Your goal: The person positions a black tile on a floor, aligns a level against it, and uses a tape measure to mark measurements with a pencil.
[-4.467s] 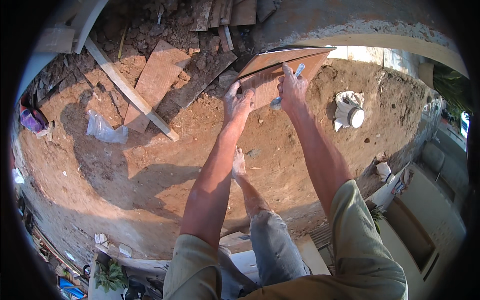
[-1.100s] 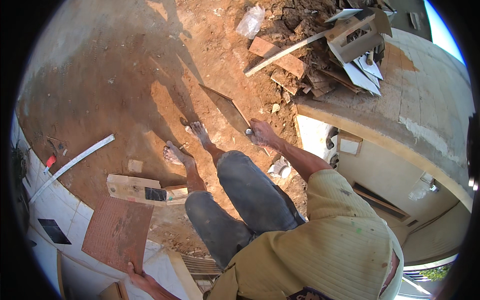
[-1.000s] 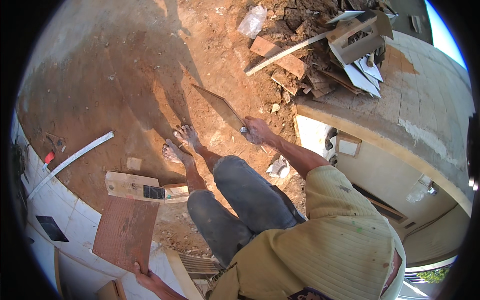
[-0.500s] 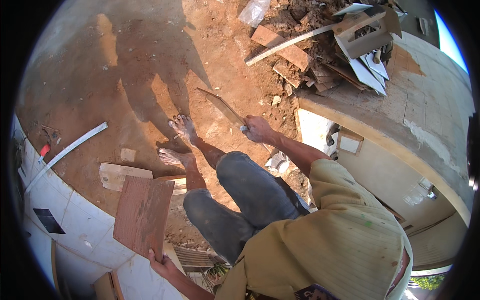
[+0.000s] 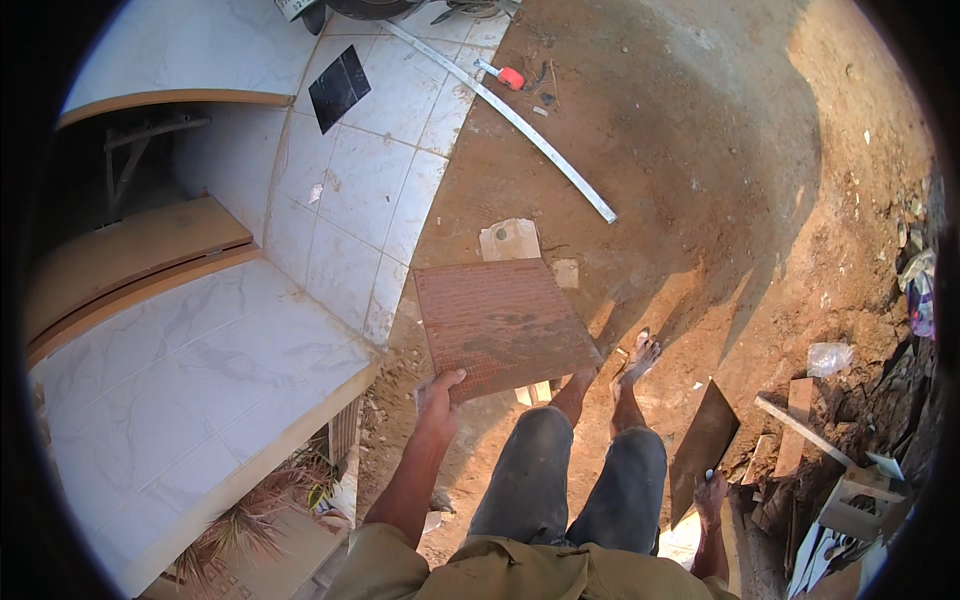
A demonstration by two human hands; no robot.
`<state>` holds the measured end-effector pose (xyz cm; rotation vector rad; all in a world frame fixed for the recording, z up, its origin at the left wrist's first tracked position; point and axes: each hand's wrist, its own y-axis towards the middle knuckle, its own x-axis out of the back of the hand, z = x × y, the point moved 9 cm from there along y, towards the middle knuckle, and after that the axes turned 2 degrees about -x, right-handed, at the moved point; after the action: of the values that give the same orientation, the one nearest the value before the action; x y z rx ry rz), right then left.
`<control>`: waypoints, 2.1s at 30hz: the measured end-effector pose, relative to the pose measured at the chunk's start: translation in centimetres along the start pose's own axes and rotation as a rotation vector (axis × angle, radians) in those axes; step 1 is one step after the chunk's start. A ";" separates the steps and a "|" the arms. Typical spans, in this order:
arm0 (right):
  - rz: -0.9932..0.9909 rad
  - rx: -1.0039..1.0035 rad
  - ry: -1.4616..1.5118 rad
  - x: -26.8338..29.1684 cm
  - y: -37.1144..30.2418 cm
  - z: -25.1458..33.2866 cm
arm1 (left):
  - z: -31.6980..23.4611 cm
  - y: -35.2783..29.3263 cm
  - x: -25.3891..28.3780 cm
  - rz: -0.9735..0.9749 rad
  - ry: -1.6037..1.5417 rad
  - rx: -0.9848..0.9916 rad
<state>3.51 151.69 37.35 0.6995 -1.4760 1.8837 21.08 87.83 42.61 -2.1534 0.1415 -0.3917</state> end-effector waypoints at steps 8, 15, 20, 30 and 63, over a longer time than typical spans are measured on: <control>0.098 -0.095 0.185 0.9 6.4 8.2 | -9.4 3.6 2.4 -0.051 -0.046 -0.019; 0.125 0.050 0.277 3.1 14.1 21.1 | -19.2 9.7 6.5 -0.120 0.028 -0.229; 0.062 0.129 0.248 3.8 20.9 26.6 | -27.1 14.7 5.8 -0.133 0.254 -0.318; -0.024 0.164 0.126 6.9 24.6 33.7 | -41.5 22.4 1.2 -0.013 0.589 -0.396; 0.090 -0.444 0.479 -16.9 3.1 68.1 | -60.1 50.4 -11.1 0.210 1.498 -1.164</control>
<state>13.86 82.24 38.47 -0.0270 -1.5360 1.5550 -6.96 14.65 31.00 -2.2505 1.7378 -2.0927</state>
